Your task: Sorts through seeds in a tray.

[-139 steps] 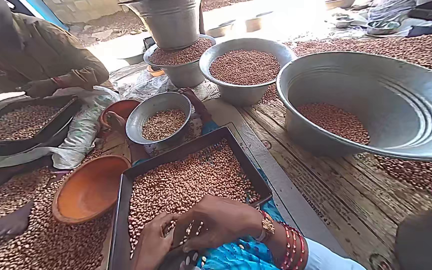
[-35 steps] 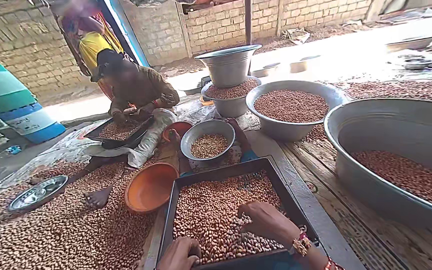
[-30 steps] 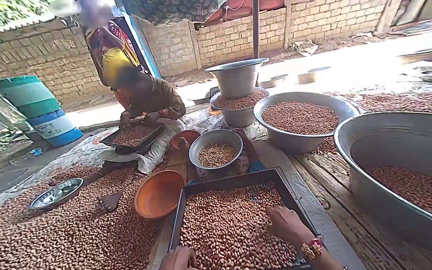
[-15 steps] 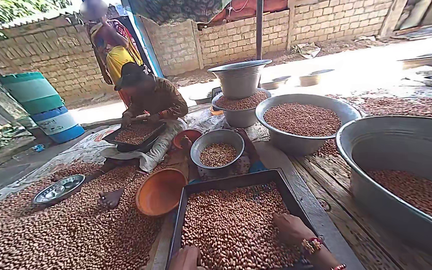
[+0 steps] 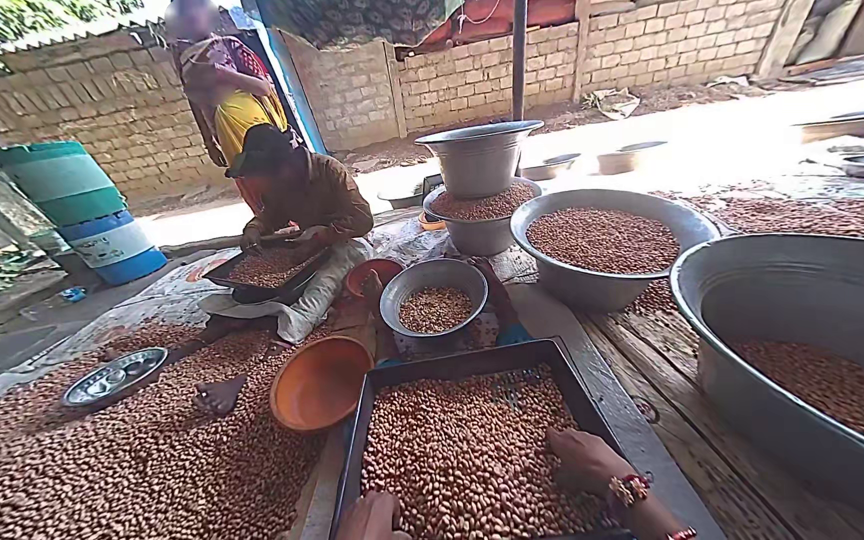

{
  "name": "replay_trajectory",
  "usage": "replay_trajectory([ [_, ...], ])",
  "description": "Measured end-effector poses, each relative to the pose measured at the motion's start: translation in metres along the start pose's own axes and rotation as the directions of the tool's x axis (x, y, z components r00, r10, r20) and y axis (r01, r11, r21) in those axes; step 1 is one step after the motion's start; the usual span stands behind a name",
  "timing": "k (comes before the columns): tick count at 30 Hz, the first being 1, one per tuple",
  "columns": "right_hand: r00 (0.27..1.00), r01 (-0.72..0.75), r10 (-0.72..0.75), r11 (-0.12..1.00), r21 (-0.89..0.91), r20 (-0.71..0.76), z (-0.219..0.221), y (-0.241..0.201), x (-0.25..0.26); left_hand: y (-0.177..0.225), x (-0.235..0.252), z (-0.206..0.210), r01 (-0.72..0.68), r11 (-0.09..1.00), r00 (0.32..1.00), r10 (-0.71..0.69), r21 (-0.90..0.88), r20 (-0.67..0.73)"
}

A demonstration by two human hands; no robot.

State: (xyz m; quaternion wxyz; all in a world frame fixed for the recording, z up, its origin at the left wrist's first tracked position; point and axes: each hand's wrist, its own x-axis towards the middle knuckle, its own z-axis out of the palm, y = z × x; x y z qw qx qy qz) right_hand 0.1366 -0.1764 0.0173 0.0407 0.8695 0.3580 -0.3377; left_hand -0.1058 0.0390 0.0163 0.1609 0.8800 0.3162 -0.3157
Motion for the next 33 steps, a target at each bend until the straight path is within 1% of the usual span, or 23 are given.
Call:
replay_trajectory([
  [6, 1.000, 0.016, -0.016, 1.000, -0.025, 0.002, 0.000, 0.002, 0.001, 0.001, 0.000, 0.000, 0.017, 1.000, 1.000, -0.017, -0.001, 0.008],
  [9, 0.997, 0.068, -0.068, 0.998, -0.007, 0.034, -0.001, 0.006, 0.002, 0.000, 0.003, 0.002, -0.015, 1.000, 1.000, 0.015, -0.011, -0.003],
  [12, 0.977, 0.179, -0.186, 0.981, 0.076, 0.101, 0.005, 0.009, 0.007, 0.009, 0.007, 0.002, -0.040, 0.998, 0.999, 0.040, -0.045, -0.010],
  [17, 0.965, 0.196, -0.220, 0.967, 0.161, 0.141, 0.014, -0.008, 0.012, 0.043, 0.013, -0.004, -0.002, 1.000, 0.999, 0.003, -0.026, 0.034],
  [20, 0.956, 0.226, -0.260, 0.946, 0.232, 0.132, 0.018, -0.019, 0.023, 0.058, 0.015, -0.011, -0.012, 1.000, 0.998, 0.013, -0.018, 0.053],
  [22, 0.953, 0.251, -0.289, 0.921, 0.297, 0.091, 0.021, -0.027, 0.029, 0.065, 0.020, -0.014, -0.029, 0.999, 0.998, 0.030, -0.023, 0.059],
  [24, 0.950, 0.273, -0.308, 0.890, 0.366, 0.040, 0.020, -0.038, 0.029, 0.067, 0.027, -0.015, -0.062, 0.992, 0.996, 0.068, -0.107, 0.049],
  [26, 0.938, 0.320, -0.346, 0.853, 0.412, -0.012, 0.018, -0.046, 0.025, 0.062, 0.036, -0.010, -0.124, 0.941, 0.992, 0.129, -0.316, -0.003],
  [28, 0.886, 0.449, -0.448, 0.765, 0.462, -0.119, 0.012, -0.046, 0.023, 0.059, 0.039, -0.005, -0.239, 0.801, 0.971, 0.194, -0.549, -0.140],
  [29, 0.847, 0.519, -0.497, 0.702, 0.489, -0.186, 0.010, -0.045, 0.023, 0.059, 0.038, -0.005, -0.300, 0.720, 0.954, 0.214, -0.626, -0.211],
  [31, 0.767, 0.631, -0.577, 0.598, 0.495, -0.280, -0.001, -0.041, 0.024, 0.057, 0.034, -0.012, -0.396, 0.608, 0.918, 0.248, -0.688, -0.310],
  [33, 0.687, 0.716, -0.643, 0.521, 0.464, -0.338, -0.021, -0.036, 0.023, 0.051, 0.036, -0.023, -0.528, 0.557, 0.848, 0.309, -0.641, -0.430],
])
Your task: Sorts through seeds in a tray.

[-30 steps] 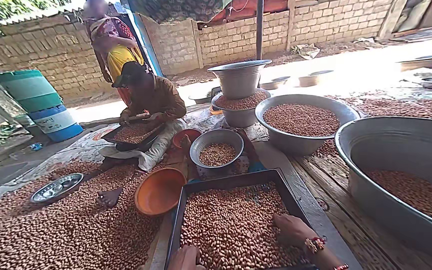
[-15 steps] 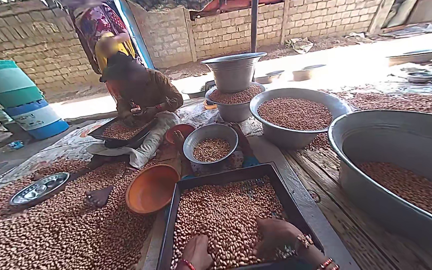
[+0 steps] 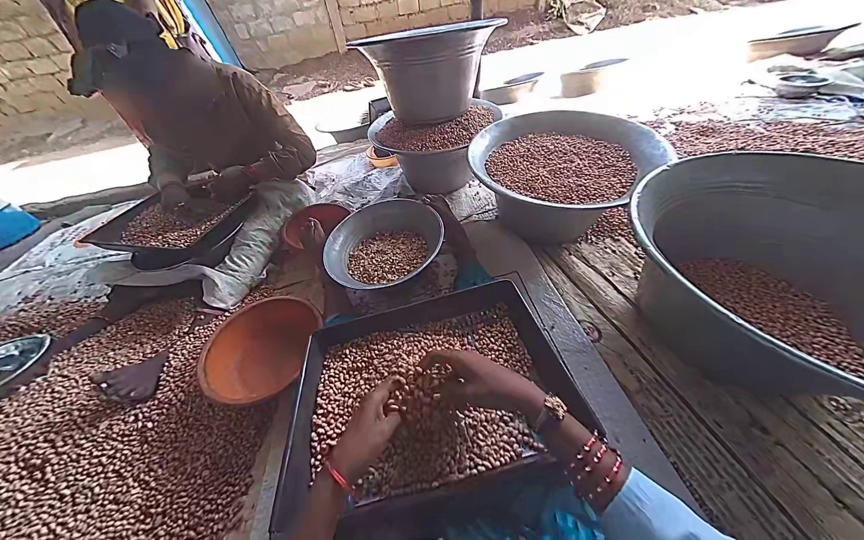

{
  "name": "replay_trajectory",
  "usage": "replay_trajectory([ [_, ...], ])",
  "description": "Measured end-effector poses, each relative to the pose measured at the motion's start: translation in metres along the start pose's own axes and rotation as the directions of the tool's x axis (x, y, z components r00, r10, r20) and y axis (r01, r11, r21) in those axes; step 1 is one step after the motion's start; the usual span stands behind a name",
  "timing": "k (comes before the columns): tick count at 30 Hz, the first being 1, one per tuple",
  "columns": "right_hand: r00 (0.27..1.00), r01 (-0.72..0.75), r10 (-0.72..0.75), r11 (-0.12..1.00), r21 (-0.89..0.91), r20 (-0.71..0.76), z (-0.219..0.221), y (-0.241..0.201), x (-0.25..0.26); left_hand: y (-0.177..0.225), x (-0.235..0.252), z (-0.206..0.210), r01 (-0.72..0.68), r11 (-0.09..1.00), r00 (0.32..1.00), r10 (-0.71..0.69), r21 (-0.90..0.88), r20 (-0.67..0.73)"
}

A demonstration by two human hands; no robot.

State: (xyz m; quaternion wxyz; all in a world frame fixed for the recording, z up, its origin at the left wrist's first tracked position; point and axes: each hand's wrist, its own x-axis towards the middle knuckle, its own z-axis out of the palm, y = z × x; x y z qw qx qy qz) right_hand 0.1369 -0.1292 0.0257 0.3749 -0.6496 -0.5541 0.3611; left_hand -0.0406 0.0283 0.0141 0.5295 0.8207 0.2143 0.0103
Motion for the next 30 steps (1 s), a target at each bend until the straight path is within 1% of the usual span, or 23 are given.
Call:
replay_trajectory([
  [2, 0.998, 0.065, -0.065, 0.997, -0.027, -0.002, -0.023, -0.005, 0.007, -0.004, 0.010, -0.016, -0.136, 0.988, 0.991, 0.137, 0.070, -0.011],
  [4, 0.996, 0.065, -0.070, 0.992, -0.109, -0.046, -0.048, -0.006, 0.016, -0.001, 0.016, -0.028, -0.194, 0.963, 0.974, 0.211, 0.185, -0.079],
  [7, 0.980, 0.040, -0.071, 0.986, -0.163, -0.187, -0.076, 0.007, 0.034, 0.011, 0.021, -0.032, -0.153, 0.917, 0.946, 0.244, 0.368, -0.214],
  [9, 0.958, -0.006, -0.037, 0.989, -0.148, -0.285, -0.083, 0.022, 0.044, 0.012, 0.025, -0.025, -0.170, 0.852, 0.919, 0.318, 0.496, -0.233],
  [11, 0.937, -0.050, 0.004, 0.991, -0.123, -0.348, -0.082, 0.039, 0.047, 0.009, 0.028, -0.012, -0.211, 0.786, 0.900, 0.388, 0.581, -0.199],
  [12, 0.934, -0.067, 0.021, 0.991, -0.117, -0.356, -0.079, 0.046, 0.047, 0.009, 0.028, -0.004, -0.217, 0.769, 0.904, 0.390, 0.601, -0.174],
  [14, 0.939, -0.116, 0.063, 0.983, -0.140, -0.337, -0.075, 0.058, 0.042, 0.008, 0.031, 0.011, -0.230, 0.748, 0.918, 0.380, 0.623, -0.117],
  [16, 0.938, -0.189, 0.115, 0.961, -0.203, -0.326, -0.073, 0.066, 0.037, 0.010, 0.036, 0.029, -0.270, 0.722, 0.919, 0.391, 0.638, -0.054],
  [18, 0.928, -0.257, 0.163, 0.931, -0.259, -0.334, -0.075, 0.069, 0.033, 0.014, 0.042, 0.050, -0.343, 0.676, 0.895, 0.446, 0.652, 0.008],
  [20, 0.921, -0.293, 0.187, 0.911, -0.291, -0.343, -0.077, 0.068, 0.031, 0.020, 0.048, 0.069, -0.409, 0.620, 0.870, 0.486, 0.670, 0.082],
  [23, 0.918, -0.318, 0.209, 0.896, -0.310, -0.337, -0.077, 0.066, 0.030, 0.027, 0.055, 0.094, -0.438, 0.538, 0.866, 0.467, 0.720, 0.178],
  [26, 0.919, -0.336, 0.233, 0.884, -0.326, -0.317, -0.077, 0.066, 0.028, 0.020, 0.064, 0.113, -0.435, 0.414, 0.848, 0.487, 0.800, 0.209],
  [28, 0.922, -0.346, 0.246, 0.872, -0.347, -0.299, -0.077, 0.068, 0.027, 0.017, 0.065, 0.118, -0.447, 0.370, 0.831, 0.510, 0.814, 0.225],
  [30, 0.937, -0.325, 0.240, 0.865, -0.383, -0.253, -0.077, 0.070, 0.027, 0.016, 0.063, 0.119, -0.461, 0.364, 0.831, 0.498, 0.810, 0.249],
])
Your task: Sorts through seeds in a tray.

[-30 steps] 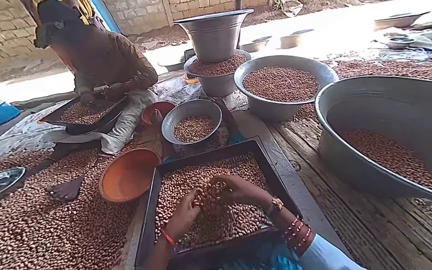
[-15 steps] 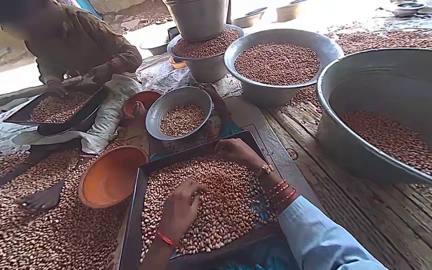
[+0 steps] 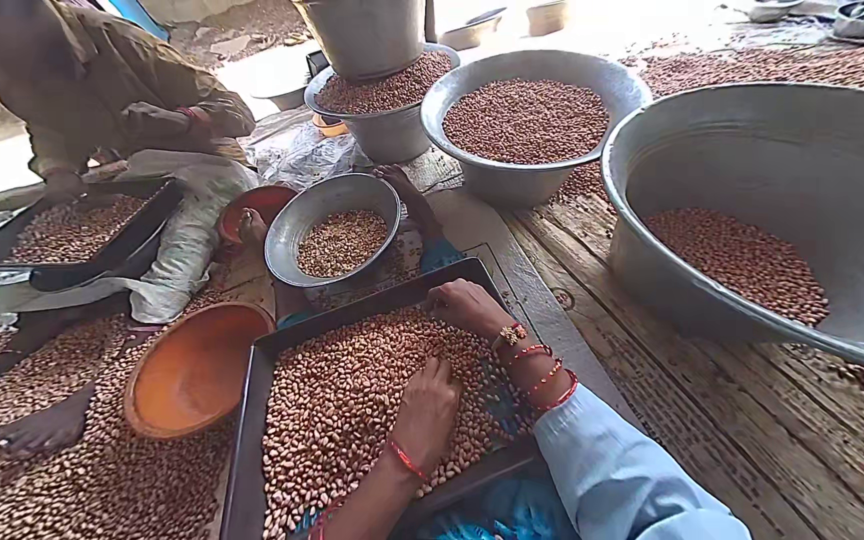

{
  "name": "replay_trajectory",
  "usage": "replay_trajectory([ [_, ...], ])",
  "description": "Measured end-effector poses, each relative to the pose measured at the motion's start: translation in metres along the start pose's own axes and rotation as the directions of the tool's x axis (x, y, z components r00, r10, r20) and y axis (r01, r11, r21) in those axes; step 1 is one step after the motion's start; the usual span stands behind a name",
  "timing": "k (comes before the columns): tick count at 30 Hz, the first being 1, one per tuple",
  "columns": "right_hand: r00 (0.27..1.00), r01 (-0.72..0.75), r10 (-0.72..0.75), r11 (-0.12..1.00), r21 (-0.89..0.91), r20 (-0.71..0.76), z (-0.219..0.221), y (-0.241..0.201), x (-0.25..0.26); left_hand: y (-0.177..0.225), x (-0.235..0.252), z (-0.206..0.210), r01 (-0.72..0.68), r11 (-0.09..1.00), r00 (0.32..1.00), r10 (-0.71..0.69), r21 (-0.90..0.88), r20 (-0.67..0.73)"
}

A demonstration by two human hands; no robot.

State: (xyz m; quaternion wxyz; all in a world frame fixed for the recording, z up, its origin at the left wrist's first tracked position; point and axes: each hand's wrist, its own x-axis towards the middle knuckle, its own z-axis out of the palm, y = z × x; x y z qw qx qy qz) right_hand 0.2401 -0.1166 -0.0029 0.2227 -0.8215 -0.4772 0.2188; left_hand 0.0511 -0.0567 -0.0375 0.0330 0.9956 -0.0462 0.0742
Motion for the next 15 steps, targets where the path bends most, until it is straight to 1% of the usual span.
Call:
replay_trajectory([
  [1, 0.999, 0.033, -0.032, 0.999, -0.017, 0.034, 0.001, 0.002, 0.001, 0.000, -0.002, -0.001, 0.000, 1.000, 1.000, 0.001, -0.026, 0.018],
  [3, 0.986, 0.107, -0.102, 0.994, -0.035, 0.132, -0.001, 0.007, 0.000, -0.003, -0.008, -0.006, 0.032, 0.986, 0.999, -0.027, -0.166, 0.035],
  [5, 0.963, 0.156, -0.143, 0.987, -0.037, 0.229, -0.003, 0.010, -0.003, -0.014, -0.018, -0.015, 0.115, 0.913, 0.993, -0.115, -0.391, 0.022],
  [6, 0.952, 0.170, -0.155, 0.985, -0.035, 0.264, -0.003, 0.012, -0.005, -0.023, -0.025, -0.021, 0.160, 0.847, 0.983, -0.182, -0.507, 0.007],
  [7, 0.942, 0.187, -0.170, 0.982, -0.034, 0.289, -0.002, 0.015, -0.006, -0.033, -0.033, -0.028, 0.217, 0.744, 0.964, -0.266, -0.632, 0.018],
  [8, 0.933, 0.205, -0.184, 0.978, -0.035, 0.309, 0.000, 0.017, -0.008, -0.046, -0.042, -0.036, 0.268, 0.585, 0.933, -0.354, -0.766, 0.056],
  [9, 0.925, 0.223, -0.195, 0.974, -0.049, 0.327, 0.002, 0.018, -0.009, -0.060, -0.053, -0.042, 0.277, 0.420, 0.900, -0.430, -0.864, 0.079],
  [10, 0.918, 0.236, -0.198, 0.969, -0.074, 0.343, 0.004, 0.018, -0.009, -0.076, -0.065, -0.046, 0.255, 0.293, 0.868, -0.489, -0.921, 0.085],
  [11, 0.914, 0.238, -0.190, 0.967, -0.095, 0.358, 0.004, 0.015, -0.009, -0.089, -0.077, -0.050, 0.238, 0.233, 0.840, -0.536, -0.943, 0.079],
  [12, 0.914, 0.229, -0.172, 0.966, -0.118, 0.366, 0.005, 0.011, -0.010, -0.099, -0.088, -0.055, 0.255, 0.235, 0.810, -0.581, -0.938, 0.074],
  [13, 0.916, 0.221, -0.156, 0.965, -0.140, 0.369, 0.006, 0.008, -0.010, -0.103, -0.098, -0.061, 0.306, 0.281, 0.782, -0.620, -0.910, 0.071],
  [14, 0.917, 0.209, -0.136, 0.964, -0.162, 0.375, 0.006, 0.004, -0.010, -0.104, -0.107, -0.065, 0.383, 0.360, 0.762, -0.644, -0.850, 0.071],
  [15, 0.918, 0.193, -0.111, 0.964, -0.183, 0.382, 0.007, 0.000, -0.009, -0.104, -0.115, -0.067, 0.471, 0.456, 0.748, -0.660, -0.755, 0.069],
])
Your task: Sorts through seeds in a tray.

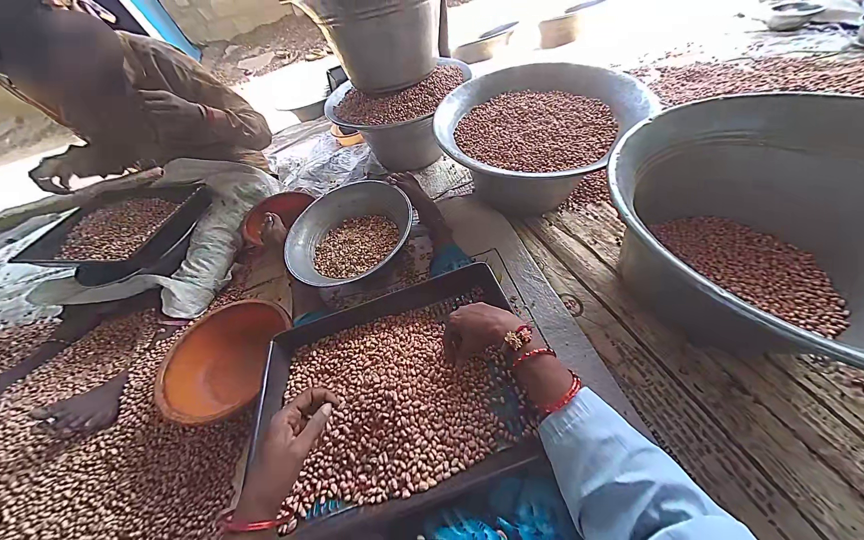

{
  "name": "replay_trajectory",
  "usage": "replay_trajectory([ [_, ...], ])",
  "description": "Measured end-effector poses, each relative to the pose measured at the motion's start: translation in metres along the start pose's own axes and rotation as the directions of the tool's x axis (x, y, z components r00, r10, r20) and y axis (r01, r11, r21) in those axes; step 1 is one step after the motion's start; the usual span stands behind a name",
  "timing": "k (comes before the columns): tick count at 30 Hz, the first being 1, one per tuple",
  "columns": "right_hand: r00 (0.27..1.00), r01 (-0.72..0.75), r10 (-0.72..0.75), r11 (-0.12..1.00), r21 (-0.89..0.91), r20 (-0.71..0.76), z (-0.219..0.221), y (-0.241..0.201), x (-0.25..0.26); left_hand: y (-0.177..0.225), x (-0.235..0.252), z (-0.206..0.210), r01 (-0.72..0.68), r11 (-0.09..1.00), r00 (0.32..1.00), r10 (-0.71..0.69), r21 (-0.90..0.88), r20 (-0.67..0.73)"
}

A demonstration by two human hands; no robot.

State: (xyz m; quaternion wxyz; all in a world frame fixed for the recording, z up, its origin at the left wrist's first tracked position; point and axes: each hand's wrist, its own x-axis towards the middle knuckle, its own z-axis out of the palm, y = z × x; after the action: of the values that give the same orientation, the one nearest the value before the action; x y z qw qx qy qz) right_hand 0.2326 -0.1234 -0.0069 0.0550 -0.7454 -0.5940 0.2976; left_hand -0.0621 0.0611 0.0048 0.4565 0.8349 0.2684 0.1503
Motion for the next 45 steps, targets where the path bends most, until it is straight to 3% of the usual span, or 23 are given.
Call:
replay_trajectory([
  [2, 1.000, -0.020, 0.020, 1.000, -0.015, 0.021, 0.000, -0.002, 0.003, -0.002, -0.013, -0.001, 0.014, 0.953, 1.000, -0.016, 0.304, 0.005],
  [4, 0.999, -0.007, 0.008, 1.000, -0.026, 0.034, 0.002, 0.000, 0.006, -0.005, -0.022, 0.008, -0.018, 0.904, 1.000, 0.017, 0.428, 0.006],
  [9, 0.998, -0.036, 0.038, 0.999, -0.040, 0.043, 0.002, 0.001, 0.005, -0.017, -0.026, 0.037, -0.208, 0.818, 0.975, 0.217, 0.537, 0.047],
  [11, 0.998, -0.051, 0.053, 0.996, -0.078, 0.025, -0.003, -0.009, 0.001, -0.019, -0.023, 0.044, -0.209, 0.790, 0.975, 0.214, 0.576, 0.061],
  [13, 0.998, 0.049, -0.048, 0.998, -0.051, 0.027, -0.007, -0.025, -0.009, -0.016, -0.021, 0.044, -0.186, 0.786, 0.982, 0.166, 0.589, 0.089],
  [15, 0.947, 0.312, -0.320, 0.937, 0.156, 0.027, -0.007, -0.047, -0.026, -0.010, -0.020, 0.031, -0.203, 0.857, 0.972, 0.116, 0.475, 0.205],
  [16, 0.889, 0.433, -0.458, 0.845, 0.314, 0.008, -0.006, -0.059, -0.036, -0.007, -0.020, 0.017, -0.206, 0.924, 0.938, 0.092, 0.323, 0.334],
  [18, 0.789, 0.538, -0.613, 0.653, 0.533, -0.045, -0.001, -0.074, -0.051, -0.009, -0.018, -0.012, -0.116, 0.985, 0.740, 0.171, -0.127, 0.651],
  [19, 0.798, 0.531, -0.599, 0.647, 0.547, -0.066, -0.001, -0.076, -0.057, -0.011, -0.016, -0.023, -0.042, 0.958, 0.642, 0.242, -0.282, 0.727],
  [20, 0.857, 0.475, -0.510, 0.723, 0.502, -0.075, -0.002, -0.073, -0.062, -0.010, -0.016, -0.031, -0.003, 0.943, 0.650, 0.255, -0.333, 0.716],
  [21, 0.931, 0.357, -0.357, 0.840, 0.408, -0.080, -0.002, -0.068, -0.065, -0.008, -0.017, -0.038, -0.015, 0.960, 0.751, 0.196, -0.280, 0.631],
  [22, 0.985, 0.172, -0.156, 0.942, 0.290, -0.079, 0.000, -0.063, -0.067, -0.007, -0.017, -0.042, -0.043, 0.994, 0.867, 0.088, -0.103, 0.490],
  [23, 0.995, -0.053, 0.067, 0.981, 0.188, -0.067, 0.003, -0.060, -0.067, -0.006, -0.013, -0.044, -0.043, 0.982, 0.939, -0.023, 0.182, 0.342],
  [24, 0.965, -0.248, 0.256, 0.962, 0.112, -0.054, 0.005, -0.059, -0.067, -0.005, -0.008, -0.042, 0.014, 0.892, 0.966, -0.128, 0.451, 0.224],
  [26, 0.897, -0.439, 0.441, 0.897, 0.044, -0.028, 0.012, -0.060, -0.066, -0.005, 0.000, -0.029, 0.113, 0.647, 0.941, -0.314, 0.754, 0.128],
  [28, 0.906, -0.424, 0.424, 0.904, 0.062, 0.008, 0.024, -0.063, -0.064, 0.001, 0.001, -0.006, 0.100, 0.565, 0.903, -0.398, 0.819, 0.164],
  [32, 0.972, -0.231, 0.223, 0.965, 0.127, 0.073, 0.051, -0.087, -0.051, 0.032, -0.007, 0.047, 0.042, 0.566, 0.841, -0.465, 0.823, 0.276],
  [35, 0.989, -0.143, 0.132, 0.966, 0.216, 0.068, 0.056, -0.093, -0.040, 0.051, -0.009, 0.065, -0.011, 0.735, 0.836, -0.365, 0.678, 0.409],
  [38, 0.994, -0.111, 0.109, 0.947, 0.303, 0.022, 0.040, -0.093, -0.041, 0.051, 0.001, 0.063, -0.048, 0.954, 0.856, -0.114, 0.297, 0.505],
  [41, 0.996, 0.051, -0.020, 0.939, 0.342, -0.093, 0.016, -0.084, -0.047, 0.059, 0.021, 0.049, -0.049, 0.995, 0.907, 0.009, 0.083, 0.421],
  [43, 0.974, 0.208, -0.159, 0.914, 0.348, -0.163, -0.001, -0.075, -0.047, 0.059, 0.039, 0.034, -0.151, 0.958, 0.963, 0.088, 0.242, 0.254],
  [45, 0.946, 0.301, -0.236, 0.894, 0.331, -0.223, -0.021, -0.070, -0.046, 0.049, 0.060, 0.023, -0.207, 0.856, 0.978, 0.181, 0.473, 0.099],
])
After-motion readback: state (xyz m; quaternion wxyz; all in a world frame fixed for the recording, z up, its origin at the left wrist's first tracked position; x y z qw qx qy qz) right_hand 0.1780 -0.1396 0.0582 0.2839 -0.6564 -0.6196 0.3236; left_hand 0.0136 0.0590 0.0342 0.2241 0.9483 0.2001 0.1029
